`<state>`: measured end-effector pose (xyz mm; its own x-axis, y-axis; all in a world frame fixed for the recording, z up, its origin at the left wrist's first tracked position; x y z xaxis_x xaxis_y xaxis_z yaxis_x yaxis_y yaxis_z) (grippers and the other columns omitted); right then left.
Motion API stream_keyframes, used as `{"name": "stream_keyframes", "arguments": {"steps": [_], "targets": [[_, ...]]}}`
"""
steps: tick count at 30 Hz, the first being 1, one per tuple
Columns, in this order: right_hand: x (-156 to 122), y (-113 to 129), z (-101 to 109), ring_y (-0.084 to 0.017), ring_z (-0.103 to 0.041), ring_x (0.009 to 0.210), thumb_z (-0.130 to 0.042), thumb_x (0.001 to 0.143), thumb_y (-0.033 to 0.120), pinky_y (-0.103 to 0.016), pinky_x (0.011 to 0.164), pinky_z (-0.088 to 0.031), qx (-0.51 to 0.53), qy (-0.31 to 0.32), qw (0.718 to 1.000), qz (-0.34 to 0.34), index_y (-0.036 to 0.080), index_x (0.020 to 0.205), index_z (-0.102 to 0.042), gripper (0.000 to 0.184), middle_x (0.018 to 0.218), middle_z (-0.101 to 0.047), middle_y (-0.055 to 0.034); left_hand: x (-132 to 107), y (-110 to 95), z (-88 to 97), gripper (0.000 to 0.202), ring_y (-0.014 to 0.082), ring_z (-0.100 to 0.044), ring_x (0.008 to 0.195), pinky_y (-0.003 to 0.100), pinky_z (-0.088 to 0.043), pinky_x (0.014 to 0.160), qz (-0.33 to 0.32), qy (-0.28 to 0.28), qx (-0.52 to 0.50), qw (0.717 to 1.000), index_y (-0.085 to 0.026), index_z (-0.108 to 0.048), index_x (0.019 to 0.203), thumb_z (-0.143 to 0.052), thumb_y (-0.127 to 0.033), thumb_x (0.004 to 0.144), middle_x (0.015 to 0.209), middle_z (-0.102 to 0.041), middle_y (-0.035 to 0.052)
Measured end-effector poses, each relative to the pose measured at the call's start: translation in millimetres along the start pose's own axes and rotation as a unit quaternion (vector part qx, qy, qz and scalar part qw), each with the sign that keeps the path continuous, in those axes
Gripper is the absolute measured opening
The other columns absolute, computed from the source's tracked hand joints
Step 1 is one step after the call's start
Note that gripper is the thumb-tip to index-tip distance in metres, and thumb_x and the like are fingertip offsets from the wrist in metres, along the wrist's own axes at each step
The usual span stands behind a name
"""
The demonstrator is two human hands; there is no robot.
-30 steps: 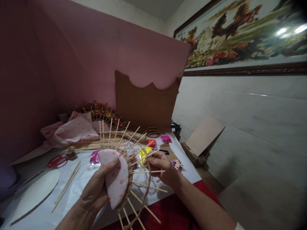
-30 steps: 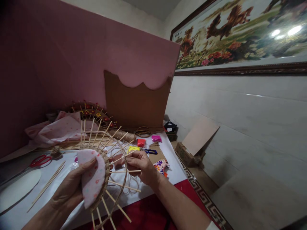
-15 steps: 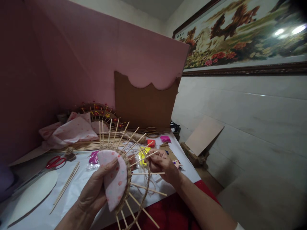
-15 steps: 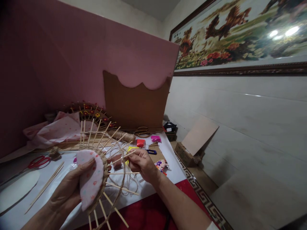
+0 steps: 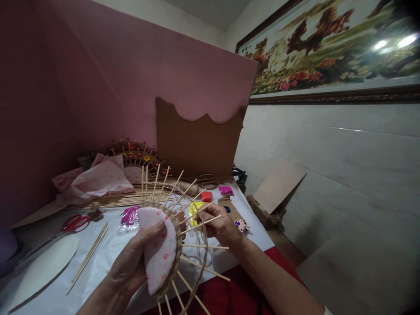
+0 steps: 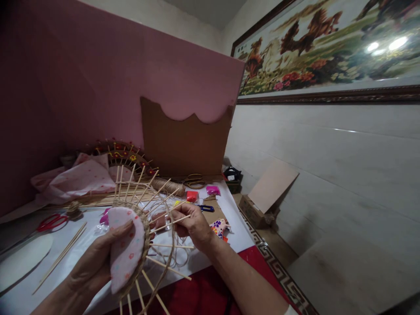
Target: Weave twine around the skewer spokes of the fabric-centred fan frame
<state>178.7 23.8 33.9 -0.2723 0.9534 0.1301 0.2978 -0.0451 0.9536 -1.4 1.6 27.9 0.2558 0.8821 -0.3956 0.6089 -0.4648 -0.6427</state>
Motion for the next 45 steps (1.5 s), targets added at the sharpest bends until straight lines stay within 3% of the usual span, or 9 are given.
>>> {"name": "stream_keyframes", "arguments": {"steps": [10, 19, 27, 32, 36, 40, 45], "targets": [[1, 4, 6, -0.001, -0.018, 0.037, -0.07, 0.065, 0.028, -0.016, 0.035, -0.013, 0.007, -0.038, 0.999, 0.006, 0.015, 0.068, -0.055, 0.021, 0.047, -0.033, 0.0099, 3, 0, 7.7, 0.01, 0.0194, -0.066, 0.052, 0.03, -0.056, 0.052, -0.014, -0.003, 0.001, 1.0, -0.008, -0.068, 0.068, -0.06, -0.003, 0.071, 0.063, -0.071, 0.0101], [3, 21, 13, -0.006, -0.039, 0.049, -0.071, 0.065, 0.032, -0.02, 0.047, -0.03, -0.122, -0.055, 0.986, 0.097, 0.015, 0.064, -0.062, 0.02, 0.057, -0.051, 0.0026, 1, -2, 6.0, 0.008, 0.02, -0.066, 0.052, 0.028, -0.055, 0.051, -0.001, 0.022, 0.03, 0.999, -0.007, -0.069, 0.066, -0.061, -0.005, 0.069, 0.063, -0.072, 0.012], [1, 30, 22, -0.01, -0.044, 0.057, -0.063, 0.075, 0.035, -0.022, 0.054, -0.035, -0.245, -0.076, 0.949, 0.183, 0.016, 0.071, -0.059, 0.02, 0.064, -0.052, 0.001, 1, 1, 10.1, 0.002, 0.0201, -0.065, 0.05, 0.028, -0.055, 0.051, 0.016, 0.037, 0.067, 0.997, -0.008, -0.068, 0.066, -0.068, -0.009, 0.064, 0.061, -0.071, 0.0111], [0, 39, 29, -0.013, -0.048, 0.068, -0.055, 0.082, 0.031, -0.025, 0.063, -0.037, -0.312, -0.1, 0.908, 0.259, 0.017, 0.077, -0.057, 0.016, 0.074, -0.053, -0.0016, 3, 4, 9.0, 0.007, 0.0208, -0.065, 0.052, 0.029, -0.054, 0.052, 0.029, 0.045, 0.096, 0.994, -0.009, -0.067, 0.07, -0.069, -0.011, 0.064, 0.063, -0.071, 0.011], [-4, 46, 30, -0.012, -0.046, 0.064, -0.057, 0.081, 0.029, -0.024, 0.059, -0.036, -0.319, -0.127, 0.893, 0.291, 0.018, 0.074, -0.055, 0.013, 0.071, -0.051, -0.0005, 2, 4, 7.6, 0.017, 0.0227, -0.067, 0.059, 0.032, -0.054, 0.059, 0.039, 0.048, 0.117, 0.991, -0.009, -0.066, 0.08, -0.07, -0.013, 0.064, 0.069, -0.072, 0.012], [-10, 54, 29, -0.013, -0.048, 0.065, -0.06, 0.079, 0.025, -0.025, 0.058, -0.038, -0.337, -0.143, 0.871, 0.328, 0.018, 0.071, -0.056, 0.012, 0.07, -0.051, -0.0007, 2, 3, 7.3, 0.016, 0.0214, -0.066, 0.055, 0.03, -0.053, 0.056, 0.037, 0.036, 0.133, 0.99, -0.008, -0.065, 0.078, -0.07, -0.014, 0.064, 0.066, -0.071, 0.0113], [-18, 58, 20, -0.013, -0.05, 0.065, -0.061, 0.079, 0.021, -0.026, 0.059, -0.038, -0.415, -0.115, 0.831, 0.353, 0.018, 0.072, -0.058, 0.009, 0.071, -0.055, -0.0022, 2, 4, 2.4, 0.017, 0.0214, -0.066, 0.054, 0.028, -0.052, 0.052, 0.018, 0.042, 0.184, 0.982, -0.009, -0.065, 0.076, -0.072, -0.017, 0.063, 0.066, -0.071, 0.0117]]}}
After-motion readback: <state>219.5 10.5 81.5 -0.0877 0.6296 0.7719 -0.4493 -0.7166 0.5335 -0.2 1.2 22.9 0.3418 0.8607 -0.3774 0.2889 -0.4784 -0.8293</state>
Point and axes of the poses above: each hand's wrist, its own x-axis towards the middle knuckle, its own z-axis out of the back of the hand, y = z × x, the point moved 3 cm from there along x, towards the middle knuckle
